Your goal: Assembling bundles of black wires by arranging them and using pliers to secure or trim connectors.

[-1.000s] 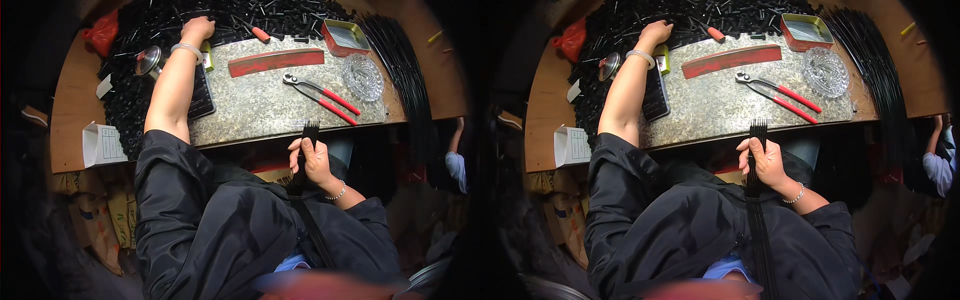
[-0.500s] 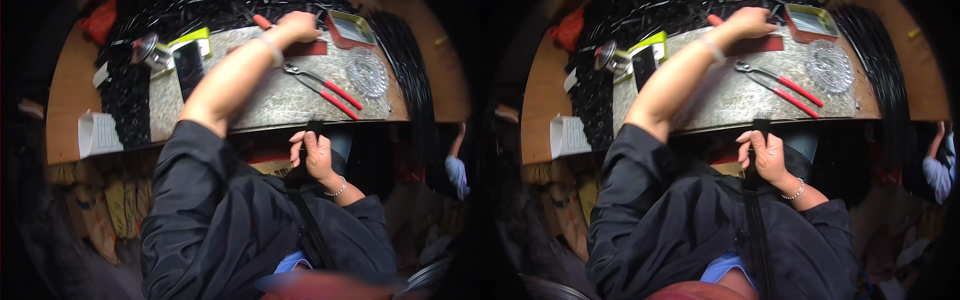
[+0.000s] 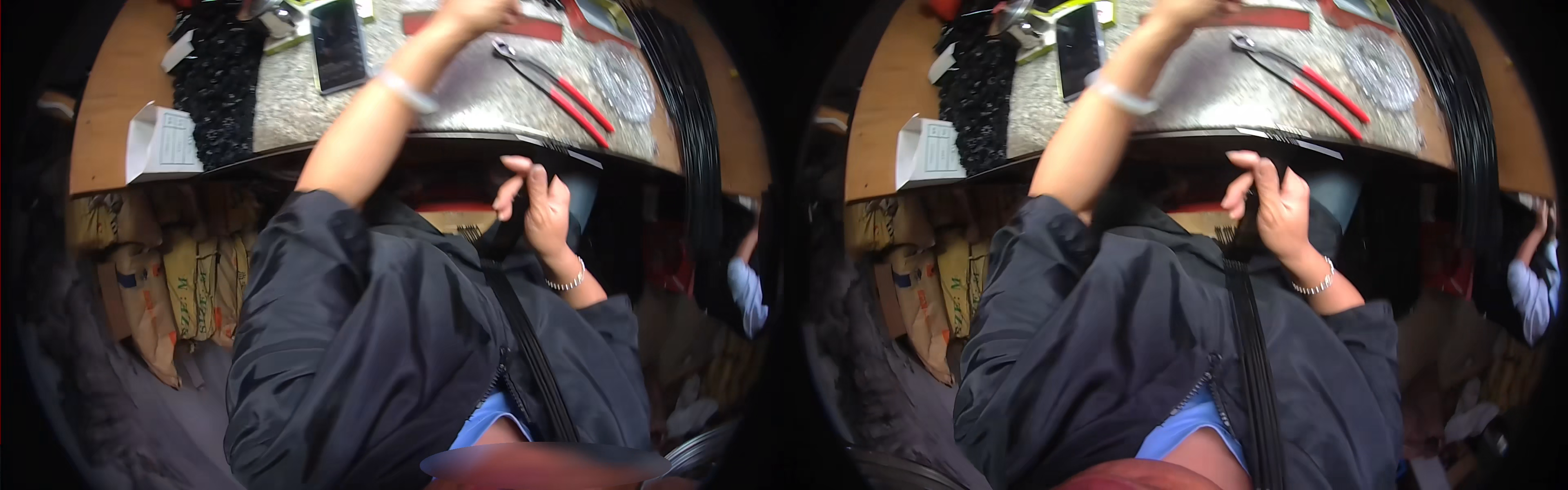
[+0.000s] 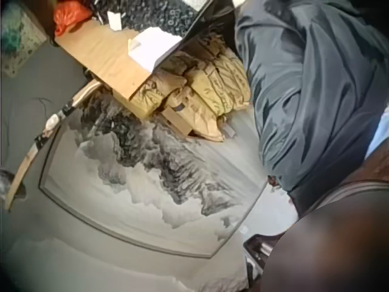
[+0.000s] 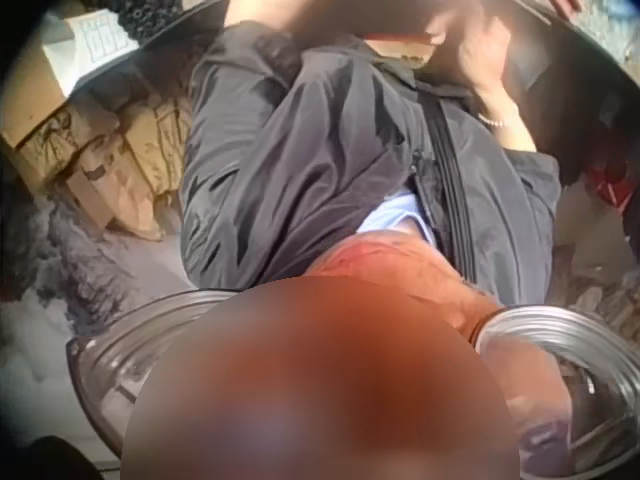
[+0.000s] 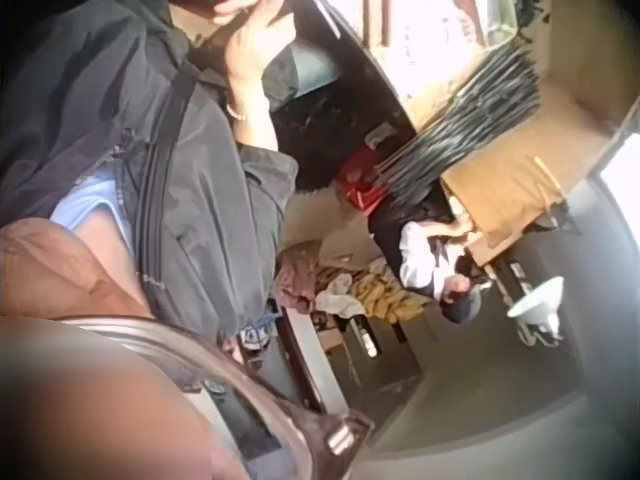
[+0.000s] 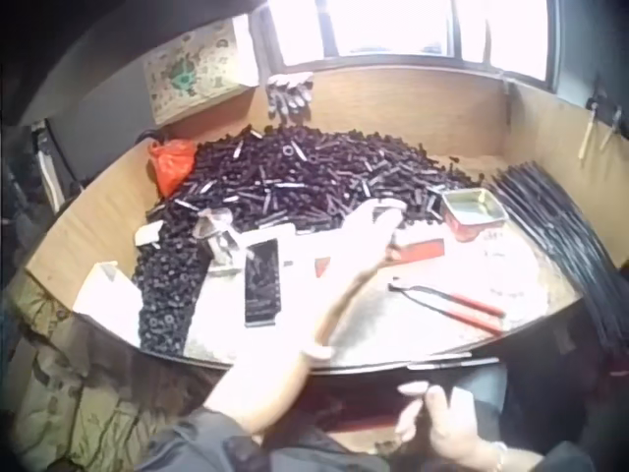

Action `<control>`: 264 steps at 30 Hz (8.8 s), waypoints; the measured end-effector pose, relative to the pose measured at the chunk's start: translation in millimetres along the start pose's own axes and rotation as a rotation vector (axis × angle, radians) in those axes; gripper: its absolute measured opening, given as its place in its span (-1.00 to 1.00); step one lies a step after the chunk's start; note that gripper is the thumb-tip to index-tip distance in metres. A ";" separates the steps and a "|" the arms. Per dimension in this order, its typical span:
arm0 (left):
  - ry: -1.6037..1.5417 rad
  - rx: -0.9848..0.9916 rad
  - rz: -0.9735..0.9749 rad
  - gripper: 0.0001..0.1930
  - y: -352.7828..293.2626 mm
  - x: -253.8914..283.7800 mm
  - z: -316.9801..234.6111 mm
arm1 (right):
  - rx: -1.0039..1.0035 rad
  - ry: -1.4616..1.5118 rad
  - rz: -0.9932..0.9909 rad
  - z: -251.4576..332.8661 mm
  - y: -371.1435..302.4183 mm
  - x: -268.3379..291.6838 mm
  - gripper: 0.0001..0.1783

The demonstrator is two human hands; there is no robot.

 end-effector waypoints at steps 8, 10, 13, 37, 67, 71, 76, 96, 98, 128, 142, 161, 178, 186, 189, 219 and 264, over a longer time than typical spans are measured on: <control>-0.748 0.296 0.119 -0.89 -139.2 36.6 31.0 | -0.007 0.206 0.005 -4.4 -13.1 -15.2 -0.68; -0.749 0.311 0.099 -0.92 -156.9 40.1 33.0 | 0.002 0.209 0.012 -3.8 -15.2 -19.0 -0.67; -0.714 0.322 0.102 -0.89 -169.0 36.6 30.7 | 0.009 0.204 0.019 -3.4 -17.7 -20.4 -0.65; -0.874 0.349 0.178 -0.65 -186.8 -3.3 26.6 | -0.008 0.245 0.127 -3.6 -17.8 -29.9 -0.64; -0.618 0.240 0.104 -0.68 -189.1 -10.7 11.9 | -0.045 0.280 0.159 -4.3 -15.9 -31.7 -0.61; -0.818 0.243 0.098 -0.61 -197.7 -10.3 20.0 | -0.073 0.296 0.172 -6.3 -15.6 -30.6 -0.59; -0.847 0.251 0.103 -0.66 -196.7 -9.3 25.9 | -0.058 0.312 0.142 -2.8 -13.2 -35.5 -0.62; -0.750 0.262 0.123 -0.71 -187.3 -17.7 22.1 | -0.135 0.291 0.205 -9.3 -12.8 -32.1 -0.52; -0.795 0.328 0.149 -0.72 -186.1 -18.8 31.4 | -0.147 0.282 0.192 -8.8 -12.0 -32.8 -0.51; -0.698 0.257 0.117 -0.83 -183.0 -11.8 35.5 | -0.120 0.315 0.190 -15.0 -7.9 -32.7 -0.54; -0.707 0.270 0.180 -0.86 -185.7 -16.4 34.2 | -0.022 0.402 0.240 -7.4 -6.0 -34.9 -0.63; -0.606 0.236 0.124 -0.84 -185.6 -15.4 28.2 | 0.014 0.297 0.221 -7.7 -7.3 -31.8 -0.50; -0.631 0.201 0.131 -0.83 -185.0 -13.2 26.3 | -0.103 0.347 0.349 -13.0 -5.7 -37.3 -0.45; -0.567 0.271 0.234 -0.75 -185.1 -12.1 31.9 | -0.148 0.300 0.319 -19.6 -10.1 -37.8 -0.32; -0.483 0.286 0.223 -0.75 -183.5 -8.7 33.9 | -0.162 0.287 0.300 -17.4 -9.6 -36.5 -0.26; -0.593 0.343 0.078 -0.83 -150.2 -6.8 10.4 | -0.245 0.301 0.267 -23.1 -4.3 -38.4 -0.31; -0.333 0.204 0.359 -0.69 -156.8 -10.6 15.0 | -0.227 0.388 0.260 -21.4 -5.8 -35.0 -0.33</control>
Point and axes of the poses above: each hand's wrist, its own y-axis towards the middle knuckle, its own x-axis out of the back of the hand, z = x × y, the point moved 7 cm from there along y, towards the middle knuckle, and after that the axes turned 1 degree about x, right-handed, at the moved point
